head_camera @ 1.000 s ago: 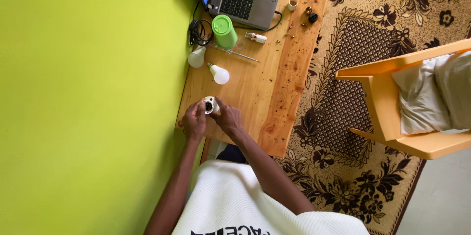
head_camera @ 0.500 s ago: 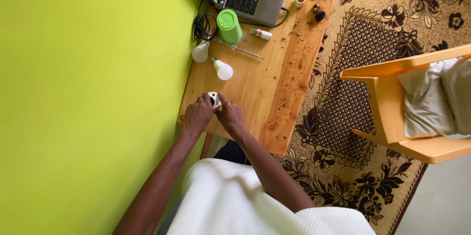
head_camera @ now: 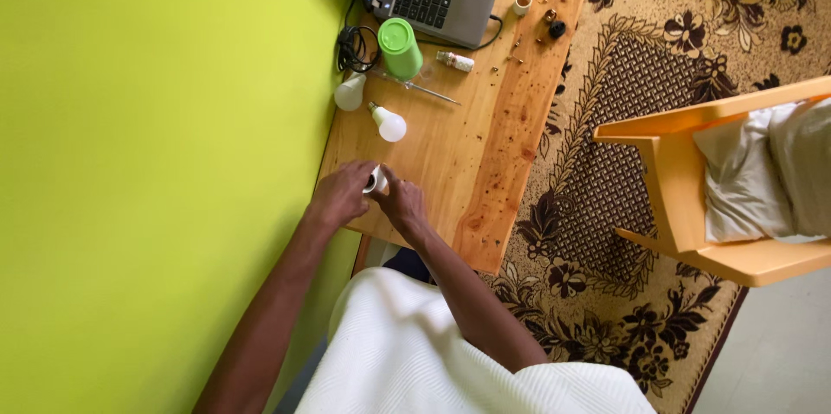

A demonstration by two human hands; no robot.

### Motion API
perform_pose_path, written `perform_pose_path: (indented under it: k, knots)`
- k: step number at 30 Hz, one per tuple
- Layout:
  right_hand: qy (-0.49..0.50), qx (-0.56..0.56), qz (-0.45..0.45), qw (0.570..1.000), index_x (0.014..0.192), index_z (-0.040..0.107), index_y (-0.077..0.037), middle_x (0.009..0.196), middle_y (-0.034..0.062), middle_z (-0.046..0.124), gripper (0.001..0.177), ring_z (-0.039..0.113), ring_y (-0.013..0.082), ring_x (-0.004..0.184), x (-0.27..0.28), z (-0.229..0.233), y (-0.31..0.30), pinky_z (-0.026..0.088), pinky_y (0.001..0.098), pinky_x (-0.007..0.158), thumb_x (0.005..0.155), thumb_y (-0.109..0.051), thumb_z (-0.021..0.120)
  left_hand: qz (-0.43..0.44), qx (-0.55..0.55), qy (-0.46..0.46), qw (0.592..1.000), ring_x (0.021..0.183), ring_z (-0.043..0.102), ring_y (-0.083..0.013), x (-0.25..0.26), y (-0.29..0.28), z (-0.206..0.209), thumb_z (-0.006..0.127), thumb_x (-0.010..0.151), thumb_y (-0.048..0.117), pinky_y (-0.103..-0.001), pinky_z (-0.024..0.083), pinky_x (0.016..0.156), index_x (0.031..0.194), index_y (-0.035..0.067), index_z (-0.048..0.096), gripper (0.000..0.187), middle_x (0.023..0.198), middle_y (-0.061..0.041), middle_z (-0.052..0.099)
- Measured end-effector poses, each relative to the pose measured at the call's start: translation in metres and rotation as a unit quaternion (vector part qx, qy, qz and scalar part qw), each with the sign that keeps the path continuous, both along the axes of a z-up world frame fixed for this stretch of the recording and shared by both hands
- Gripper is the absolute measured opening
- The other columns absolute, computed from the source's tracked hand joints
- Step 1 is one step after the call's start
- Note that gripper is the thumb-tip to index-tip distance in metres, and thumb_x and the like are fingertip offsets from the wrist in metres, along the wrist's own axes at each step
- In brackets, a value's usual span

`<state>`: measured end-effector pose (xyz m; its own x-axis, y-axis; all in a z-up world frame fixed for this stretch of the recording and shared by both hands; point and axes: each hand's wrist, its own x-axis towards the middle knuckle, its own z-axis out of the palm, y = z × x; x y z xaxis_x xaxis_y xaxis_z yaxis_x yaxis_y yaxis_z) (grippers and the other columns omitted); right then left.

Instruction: The person assembles a light fixture by inserting a bulb into a socket, connecting wires, and tightening screws with a screwdriver. They handle multiple bulbs and socket parts on a wooden table.

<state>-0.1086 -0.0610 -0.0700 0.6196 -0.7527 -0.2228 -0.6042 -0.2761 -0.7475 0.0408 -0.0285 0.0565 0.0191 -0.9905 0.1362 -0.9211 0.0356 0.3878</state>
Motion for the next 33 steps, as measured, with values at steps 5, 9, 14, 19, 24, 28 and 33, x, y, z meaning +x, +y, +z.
perform_pose_path:
  k: [5,9,14,19,24,28,33]
  knots:
    - [0.031,0.036,0.004,0.999,0.144,0.057,-0.015,0.079,0.0200,0.073,0.069,0.071,0.0321,0.061,0.001,0.017,-0.004,0.055,0.0463,0.058,0.085,-0.040,0.079,0.276,0.462,0.038,0.842,0.087,0.076,-0.0343,0.002,-0.019,0.023,0.052,0.099,0.063,-0.048,0.058,0.082,0.101,0.000,0.078,0.068,0.091,-0.020,0.079]
    - [0.042,0.048,-0.004,0.998,0.141,0.058,-0.015,0.077,0.0236,0.072,0.071,0.068,0.0350,0.061,0.003,0.021,-0.005,0.054,0.0482,0.058,0.080,-0.041,0.085,0.226,0.349,-0.011,0.909,0.081,0.073,-0.0372,0.007,-0.011,0.024,0.078,0.079,0.049,-0.051,0.058,0.072,0.108,0.000,0.065,0.058,0.088,-0.021,0.074]
    - [0.024,0.026,0.004,0.999,0.142,0.058,-0.015,0.079,0.0198,0.074,0.068,0.070,0.0314,0.062,0.000,0.016,-0.002,0.056,0.0452,0.057,0.083,-0.036,0.083,0.116,0.250,-0.033,0.961,0.080,0.074,-0.0351,-0.005,-0.010,0.021,0.078,0.075,0.039,-0.046,0.060,0.070,0.105,0.004,0.068,0.047,0.088,-0.018,0.074]
    - [0.012,0.015,0.010,1.000,0.145,0.056,-0.013,0.082,0.0207,0.075,0.072,0.072,0.0286,0.061,0.000,0.013,-0.002,0.058,0.0438,0.059,0.082,-0.036,0.084,0.255,0.454,0.009,0.854,0.079,0.074,-0.0335,0.001,-0.019,0.026,0.061,0.097,0.061,-0.047,0.059,0.075,0.100,-0.001,0.073,0.064,0.084,-0.020,0.075]
    - [0.048,0.044,0.010,0.998,0.145,0.056,-0.013,0.080,0.0209,0.074,0.071,0.071,0.0293,0.061,0.003,0.021,-0.005,0.058,0.0443,0.058,0.084,-0.036,0.083,0.019,0.086,-0.089,0.992,0.078,0.075,-0.0351,-0.008,-0.005,0.003,0.080,0.059,0.030,-0.045,0.058,0.056,0.103,0.007,0.074,0.050,0.088,-0.016,0.075]
    - [0.050,0.035,0.000,0.998,0.145,0.058,-0.014,0.078,0.0224,0.074,0.070,0.072,0.0298,0.061,0.003,0.027,-0.006,0.057,0.0449,0.061,0.083,-0.035,0.082,0.209,0.330,-0.024,0.920,0.081,0.075,-0.0374,-0.004,-0.012,-0.012,0.065,0.093,0.050,-0.048,0.060,0.074,0.096,0.001,0.073,0.049,0.086,-0.022,0.074]
    - [0.079,0.066,0.009,0.995,0.145,0.056,-0.015,0.082,0.0220,0.074,0.074,0.073,0.0305,0.063,0.004,0.020,-0.005,0.057,0.0452,0.062,0.083,-0.044,0.083,0.272,0.424,0.018,0.864,0.082,0.075,-0.0348,0.009,-0.009,-0.006,0.072,0.088,0.064,-0.046,0.059,0.074,0.092,0.001,0.073,0.064,0.088,-0.021,0.073]
